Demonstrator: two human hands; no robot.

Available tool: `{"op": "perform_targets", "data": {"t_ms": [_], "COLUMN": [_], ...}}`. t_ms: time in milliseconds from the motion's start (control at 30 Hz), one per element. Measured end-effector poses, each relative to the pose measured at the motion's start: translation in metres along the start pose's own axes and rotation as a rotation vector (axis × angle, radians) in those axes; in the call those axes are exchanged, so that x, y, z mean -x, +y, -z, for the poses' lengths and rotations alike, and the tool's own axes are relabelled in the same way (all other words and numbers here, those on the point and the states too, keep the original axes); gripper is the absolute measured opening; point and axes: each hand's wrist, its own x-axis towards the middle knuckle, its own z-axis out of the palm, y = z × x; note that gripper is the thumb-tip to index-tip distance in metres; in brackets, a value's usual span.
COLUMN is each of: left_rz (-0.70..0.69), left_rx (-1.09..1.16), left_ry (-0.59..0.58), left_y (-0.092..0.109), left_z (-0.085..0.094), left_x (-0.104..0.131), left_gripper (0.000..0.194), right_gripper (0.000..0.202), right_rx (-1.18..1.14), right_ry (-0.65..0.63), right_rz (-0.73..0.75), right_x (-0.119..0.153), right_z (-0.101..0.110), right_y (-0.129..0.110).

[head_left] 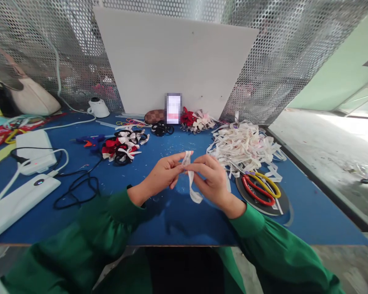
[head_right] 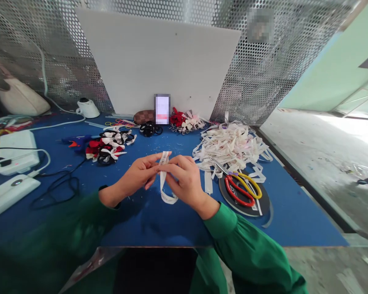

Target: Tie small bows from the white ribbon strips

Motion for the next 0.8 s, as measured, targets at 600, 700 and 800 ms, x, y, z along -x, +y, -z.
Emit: {"op": "perform_targets", "data": {"t_ms": [600, 700, 800], "left_rz": [0.090, 0.109, 0.146], "left_rx": [-0.057, -0.071, -0.052], "left_ry": [-0.136, -0.117, -0.138], "left_y": [0.005, 0.005, 0.007], "left_z": [-0.007, -0.010, -0.011], "left_x": [0.004, 0.004, 0.005], "left_gripper": [0.040, 0.036, 0.037], "right_gripper": [0.017, 0.019, 0.021], "right_rx": [-0.579, -0.609, -0.671], "right_ry": [0.039, 0.026, 0.068], "right_rz": [-0.785, -0.811, -0.855], "right_x": [-0.004, -0.006, -0.010], "right_z": [-0.005, -0.003, 0.000], "right_y": [0.001, 0.002, 0.007]}}
